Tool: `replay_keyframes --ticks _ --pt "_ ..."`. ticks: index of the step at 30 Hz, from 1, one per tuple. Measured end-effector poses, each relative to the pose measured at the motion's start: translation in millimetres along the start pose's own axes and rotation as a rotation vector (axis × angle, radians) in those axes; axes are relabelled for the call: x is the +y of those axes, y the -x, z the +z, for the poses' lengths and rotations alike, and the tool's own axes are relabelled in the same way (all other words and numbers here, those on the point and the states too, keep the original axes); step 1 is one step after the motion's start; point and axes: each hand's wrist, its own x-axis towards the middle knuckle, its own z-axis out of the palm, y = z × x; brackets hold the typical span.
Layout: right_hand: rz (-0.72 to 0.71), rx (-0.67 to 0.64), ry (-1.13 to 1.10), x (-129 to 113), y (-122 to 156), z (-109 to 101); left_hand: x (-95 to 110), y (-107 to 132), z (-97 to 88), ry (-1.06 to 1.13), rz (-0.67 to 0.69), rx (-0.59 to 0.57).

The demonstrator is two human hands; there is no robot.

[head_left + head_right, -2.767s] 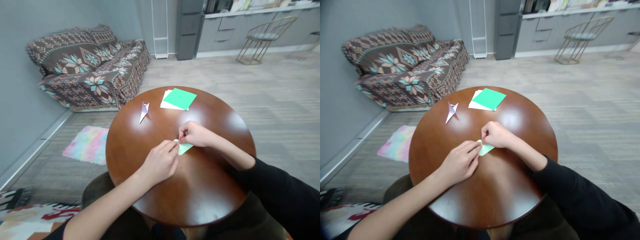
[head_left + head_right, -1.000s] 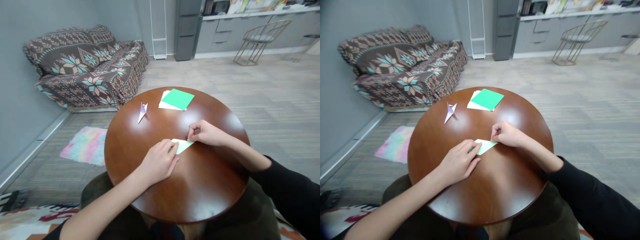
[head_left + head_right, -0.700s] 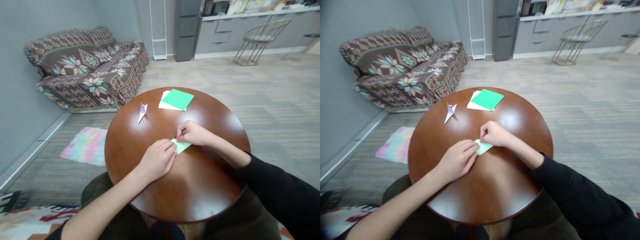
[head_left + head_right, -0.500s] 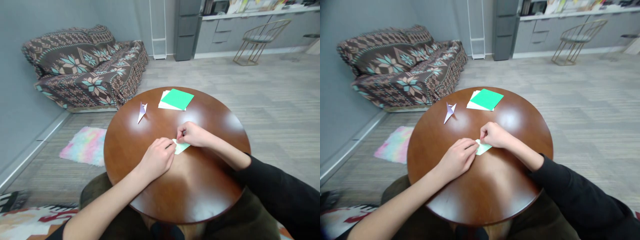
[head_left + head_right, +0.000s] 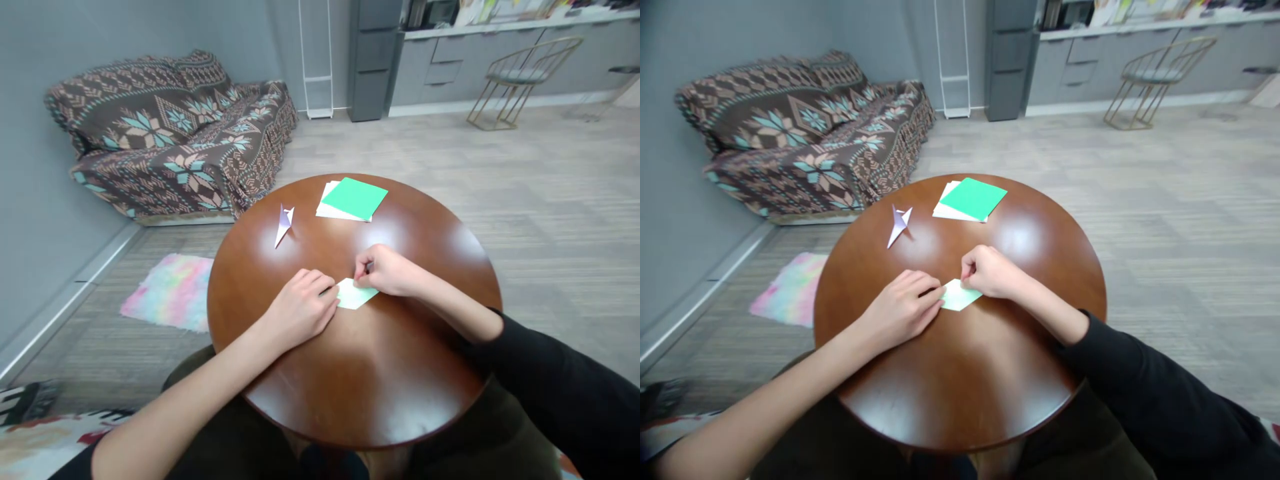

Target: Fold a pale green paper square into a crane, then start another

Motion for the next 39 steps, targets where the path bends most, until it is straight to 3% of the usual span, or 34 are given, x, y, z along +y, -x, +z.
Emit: replay_keyframes --ticks 4,10,14,20,30,35,39 --pt "-0.005 0.008 0.011 0.4 -0.2 0.0 -4.7 4.0 -3.4 -0.003 0.010 0.002" --pt "-0.003 0.000 0.009 -0.9 -0.9 -0.1 5.5 -5.6 1.9 0.151 -0.117 0.094" --pt "0.009 -0.010 0.008 -2.0 -0.3 -0.5 12.4 -14.9 11.8 0.363 -0.157 0.004" --pt "0.022 -0.034 -0.008 -2.5 2.9 -4.3 10.4 -20.4 11.7 0.512 -0.288 -0.025" --pt "0.140 -0.053 -0.084 9.9 25.0 -28.5 12.5 -20.5 9.6 0.509 -0.306 -0.031" --pt "0.197 0.001 -0.287 27.0 31.3 -32.3 13.7 -23.6 6.2 0.378 -0.367 0.043" --pt "0.196 0.115 -0.362 31.8 36.3 -28.9 9.9 -31.8 -2.2 0.322 -0.483 -0.093"
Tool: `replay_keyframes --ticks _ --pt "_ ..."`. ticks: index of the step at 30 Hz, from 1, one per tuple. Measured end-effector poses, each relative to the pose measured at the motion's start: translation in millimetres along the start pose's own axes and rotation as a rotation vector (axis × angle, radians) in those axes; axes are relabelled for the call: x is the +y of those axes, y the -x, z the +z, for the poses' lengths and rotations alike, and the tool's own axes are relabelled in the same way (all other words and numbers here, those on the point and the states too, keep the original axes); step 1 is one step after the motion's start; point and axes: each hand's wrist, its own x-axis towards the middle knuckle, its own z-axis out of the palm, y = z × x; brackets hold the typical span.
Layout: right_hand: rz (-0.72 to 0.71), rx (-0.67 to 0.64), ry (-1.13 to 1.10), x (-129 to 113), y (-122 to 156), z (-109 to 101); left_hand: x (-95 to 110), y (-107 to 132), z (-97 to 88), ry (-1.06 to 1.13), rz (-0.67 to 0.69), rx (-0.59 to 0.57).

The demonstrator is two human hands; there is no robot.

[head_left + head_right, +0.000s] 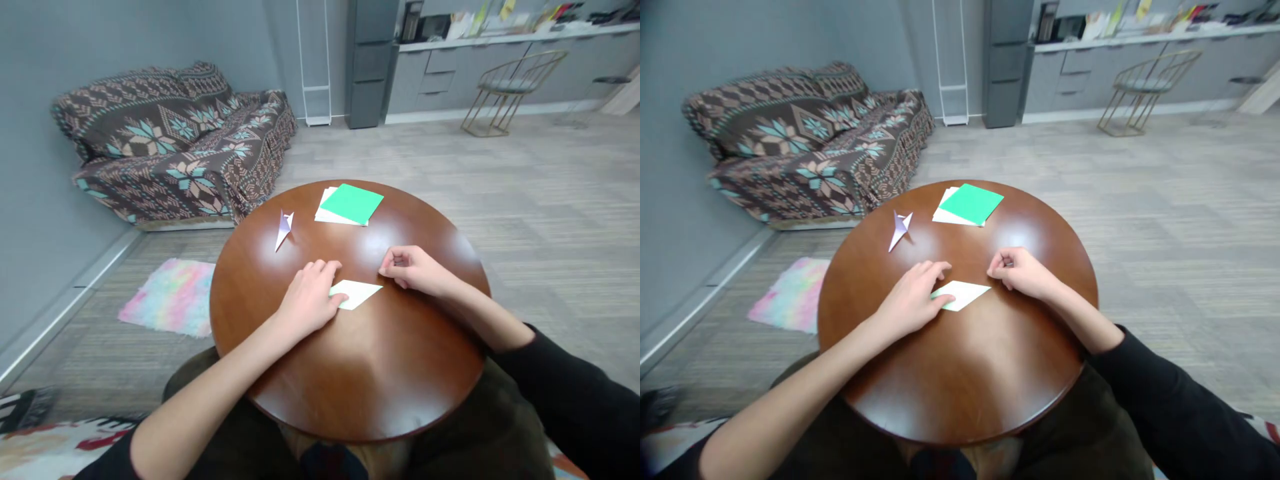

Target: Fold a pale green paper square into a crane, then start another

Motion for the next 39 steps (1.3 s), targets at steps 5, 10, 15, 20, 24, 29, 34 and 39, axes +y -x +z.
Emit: replay_keyframes --ticks 5,10,15,20,24,29,34,39 --pt "-0.008 0.118 -0.013 -1.8 7.2 8.3 -5.0 -9.6 -9.3 0.107 -0.123 -0.168" --pt "-0.028 0.324 -0.141 -1.1 10.9 20.3 -9.0 -10.7 -5.9 0.600 -0.221 -0.065" --pt "-0.166 0.162 -0.293 -19.0 15.5 49.0 4.7 -4.1 -0.6 1.263 -0.370 -0.081" --pt "-0.187 0.144 -0.263 -30.9 15.6 71.6 10.1 6.0 2.3 1.312 -0.319 -0.144" --pt "-0.168 0.144 -0.231 -25.8 15.5 73.4 0.1 7.0 8.3 1.232 -0.254 0.022" --pt "-0.200 0.113 -0.161 -22.5 19.0 73.3 -5.2 4.5 13.9 1.200 -0.244 0.090" --pt "-0.242 0.092 -0.147 -21.3 18.9 76.0 0.4 5.1 11.0 1.164 -0.272 0.119" --pt "-0.224 0.067 -0.161 -24.2 20.7 78.1 3.1 4.0 11.1 1.185 -0.288 0.170"
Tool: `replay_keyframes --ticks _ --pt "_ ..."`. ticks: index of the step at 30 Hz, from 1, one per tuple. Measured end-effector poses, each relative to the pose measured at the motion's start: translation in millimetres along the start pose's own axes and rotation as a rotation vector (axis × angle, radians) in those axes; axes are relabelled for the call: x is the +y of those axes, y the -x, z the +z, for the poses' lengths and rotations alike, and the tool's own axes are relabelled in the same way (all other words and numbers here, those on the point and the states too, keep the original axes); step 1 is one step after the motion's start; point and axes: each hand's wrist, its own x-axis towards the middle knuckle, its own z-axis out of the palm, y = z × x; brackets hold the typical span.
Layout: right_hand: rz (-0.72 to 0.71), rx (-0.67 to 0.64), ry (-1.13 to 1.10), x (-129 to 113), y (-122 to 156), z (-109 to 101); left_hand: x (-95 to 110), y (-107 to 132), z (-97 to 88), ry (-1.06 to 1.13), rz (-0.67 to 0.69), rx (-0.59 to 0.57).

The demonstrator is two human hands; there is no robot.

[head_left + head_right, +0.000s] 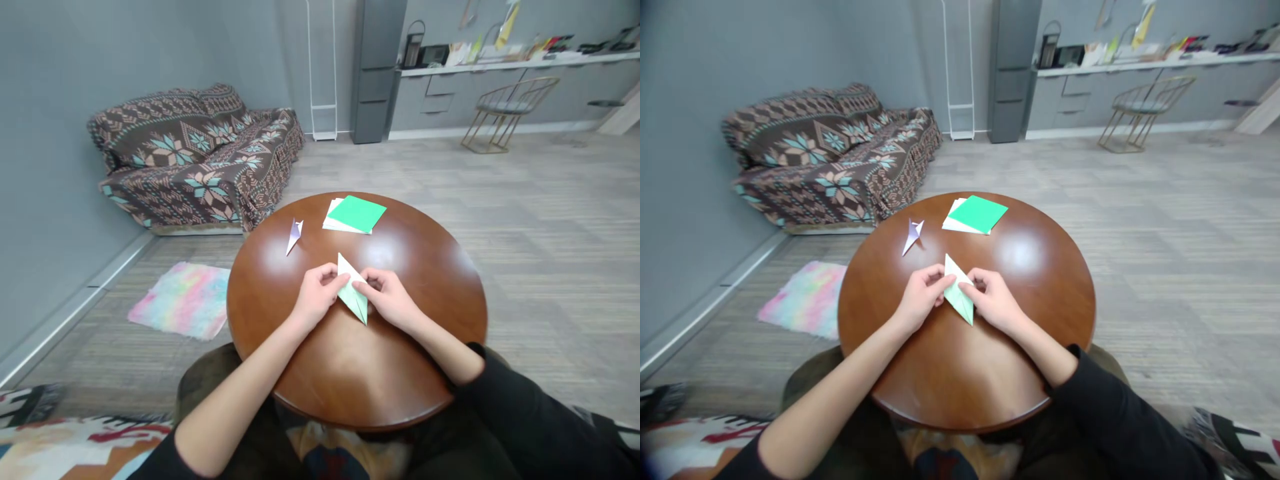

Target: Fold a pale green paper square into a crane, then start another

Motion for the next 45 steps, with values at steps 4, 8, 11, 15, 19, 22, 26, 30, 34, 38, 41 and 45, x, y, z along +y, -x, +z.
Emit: replay_keyframes --ticks 4,8,11,15,19,22,26,30,34,38,41,45 --pt "-0.003 -0.024 -0.027 -2.0 2.2 0.6 -2.8 -2.5 -0.4 0.014 0.004 0.021" --pt "-0.042 -0.020 -0.010 0.0 2.0 0.4 -4.0 -2.8 -2.3 0.029 0.004 -0.022" --pt "-0.037 -0.014 -0.024 2.0 1.2 0.9 -3.2 -1.8 -2.8 0.051 0.008 -0.047" --pt "-0.020 -0.016 -0.035 4.0 -0.3 1.8 -2.0 -1.5 -2.6 0.074 -0.007 -0.032" --pt "0.002 0.001 -0.007 6.2 -1.6 2.6 -2.9 -3.0 -3.4 0.091 0.006 0.011" --pt "-0.024 0.006 -0.003 8.0 -2.0 3.3 -5.5 -4.2 -4.2 0.088 0.029 0.038" --pt "-0.028 0.024 0.044 8.7 -2.0 4.1 -9.7 -5.4 -4.7 0.101 0.027 0.042" --pt "-0.018 0.034 0.070 8.3 -2.3 4.8 -11.1 -5.9 -4.1 0.122 0.010 0.054" --pt "-0.007 0.016 0.050 8.3 -2.8 5.3 -9.4 -5.8 -2.2 0.133 -0.002 0.073" --pt "-0.006 0.002 0.036 8.6 -3.7 5.2 -7.3 -5.4 -0.2 0.093 0.009 0.087" --pt "-0.013 -0.005 0.033 7.8 -3.7 4.6 -6.0 -5.5 -0.2 0.027 0.046 0.118" --pt "-0.008 -0.020 0.008 6.6 -1.7 4.3 -5.9 -6.1 -3.0 -0.004 0.100 0.177"
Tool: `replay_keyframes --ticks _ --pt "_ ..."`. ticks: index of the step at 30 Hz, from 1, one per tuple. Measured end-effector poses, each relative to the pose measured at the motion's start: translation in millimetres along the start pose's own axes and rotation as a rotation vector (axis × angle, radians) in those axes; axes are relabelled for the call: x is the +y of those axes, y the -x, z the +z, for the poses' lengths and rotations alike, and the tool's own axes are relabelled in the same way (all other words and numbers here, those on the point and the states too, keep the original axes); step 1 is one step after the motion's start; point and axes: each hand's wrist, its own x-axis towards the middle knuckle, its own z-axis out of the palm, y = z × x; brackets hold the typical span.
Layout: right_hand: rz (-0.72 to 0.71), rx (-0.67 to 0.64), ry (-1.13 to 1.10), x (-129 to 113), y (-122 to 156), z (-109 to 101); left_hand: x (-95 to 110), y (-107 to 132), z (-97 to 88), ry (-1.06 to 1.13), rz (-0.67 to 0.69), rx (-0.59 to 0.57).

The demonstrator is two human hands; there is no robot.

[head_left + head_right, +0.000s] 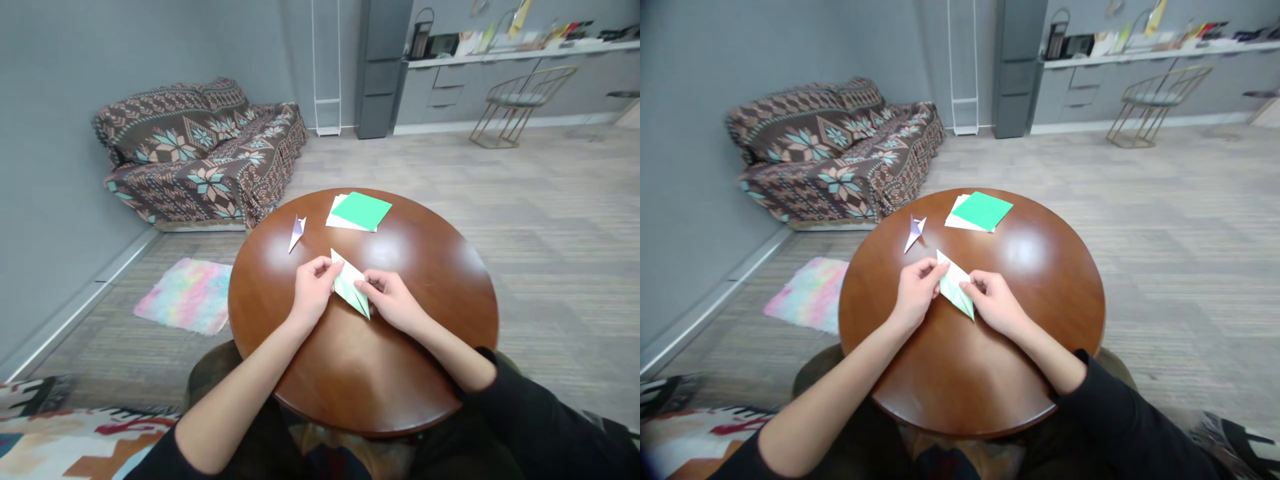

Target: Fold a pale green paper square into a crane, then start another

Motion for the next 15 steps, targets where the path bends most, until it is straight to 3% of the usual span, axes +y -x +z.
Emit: replay_keyframes --ticks 6,15 --pt "0.004 0.082 -0.035 3.2 1.1 -1.0 -0.5 1.4 -1.9 -0.059 0.003 -0.154" --pt "0.015 0.085 -0.063 4.3 0.6 -0.5 -1.8 3.1 0.4 -0.024 -0.049 -0.170"
